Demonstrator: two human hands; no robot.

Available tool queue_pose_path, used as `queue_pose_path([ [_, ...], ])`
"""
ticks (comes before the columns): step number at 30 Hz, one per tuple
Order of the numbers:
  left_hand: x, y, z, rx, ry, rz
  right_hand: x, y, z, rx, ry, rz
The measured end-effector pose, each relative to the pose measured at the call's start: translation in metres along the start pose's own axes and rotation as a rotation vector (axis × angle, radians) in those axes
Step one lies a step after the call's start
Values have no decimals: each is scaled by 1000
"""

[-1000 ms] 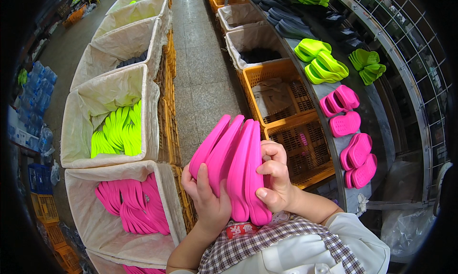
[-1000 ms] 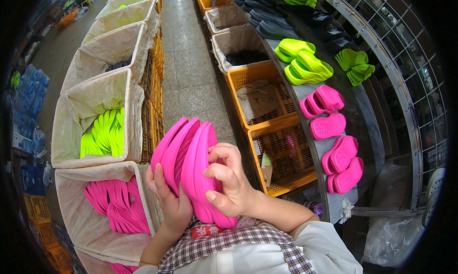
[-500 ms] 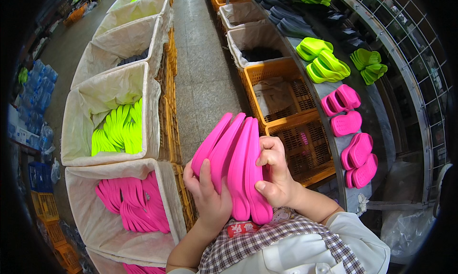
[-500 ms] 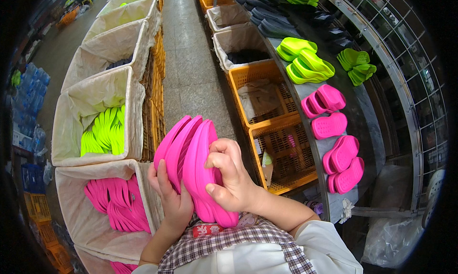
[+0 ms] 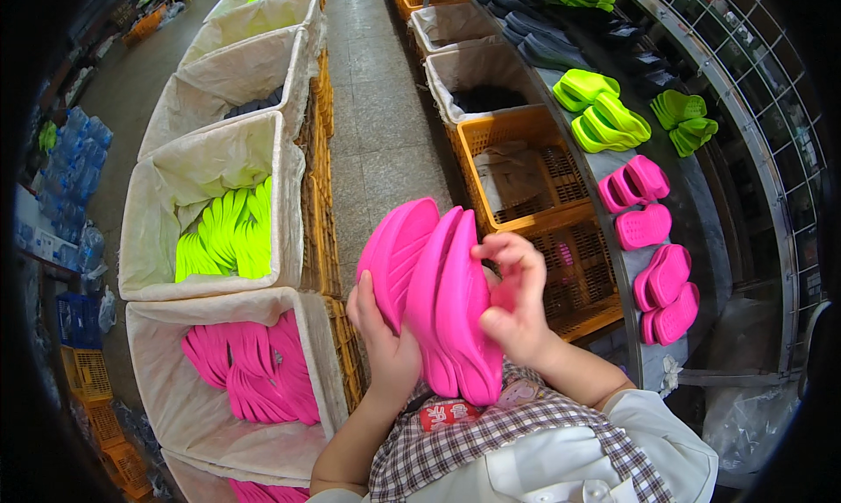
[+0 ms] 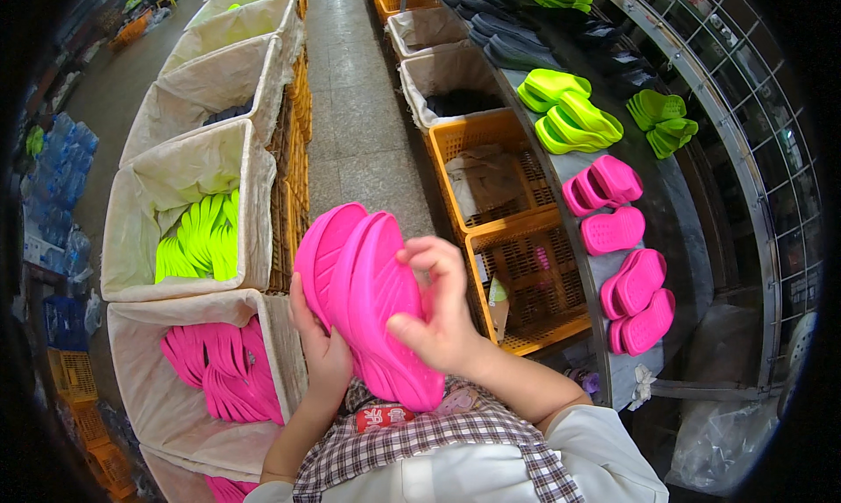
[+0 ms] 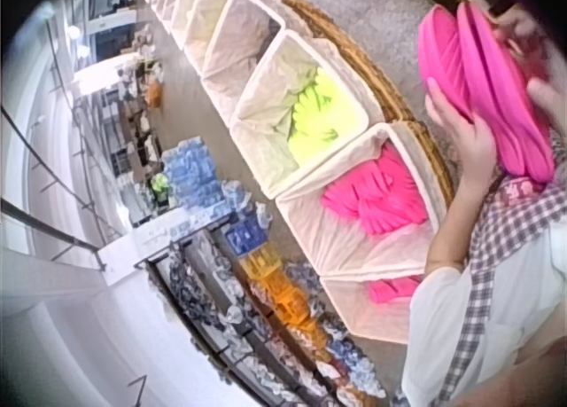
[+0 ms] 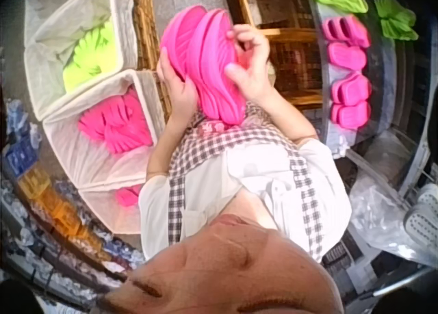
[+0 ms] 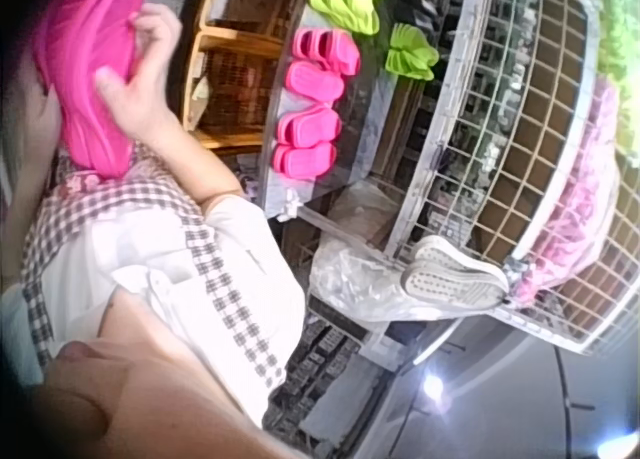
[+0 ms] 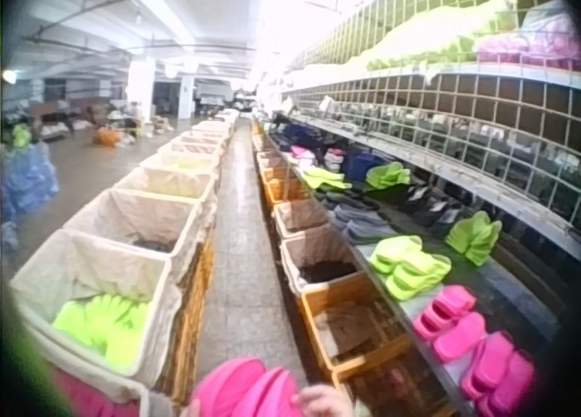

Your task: The person picks up stacks of pink, green, and gray slippers from bins, inspects them, and places them on a shelf. The person repeats this process for multiple colors, organizing the slippers by color on the shelf.

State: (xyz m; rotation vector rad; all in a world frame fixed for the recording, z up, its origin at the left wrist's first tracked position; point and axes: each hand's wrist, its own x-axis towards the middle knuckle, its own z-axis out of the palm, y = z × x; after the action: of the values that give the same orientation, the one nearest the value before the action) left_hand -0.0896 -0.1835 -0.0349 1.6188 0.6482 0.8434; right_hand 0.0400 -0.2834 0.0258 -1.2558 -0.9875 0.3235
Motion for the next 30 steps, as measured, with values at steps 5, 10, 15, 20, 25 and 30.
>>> queue_pose_path([
  [5,-2,-28,4,-272,-29,-158,-16,12,-10,224,-27,755],
  [10,-3,-31,-1,-229,-8,-169,-46,25,-10,460,91,841],
  [15,3,-27,-2,-175,-11,-112,-53,26,-11,428,114,783],
  [20,3,-25,-1,-128,-19,-107,-52,22,-11,417,129,786],
  [25,10,-26,2,-277,-9,-144,-46,17,-7,451,232,789],
  [30,15,-39,-3,-868,89,-390,-18,5,-16,442,351,783],
])
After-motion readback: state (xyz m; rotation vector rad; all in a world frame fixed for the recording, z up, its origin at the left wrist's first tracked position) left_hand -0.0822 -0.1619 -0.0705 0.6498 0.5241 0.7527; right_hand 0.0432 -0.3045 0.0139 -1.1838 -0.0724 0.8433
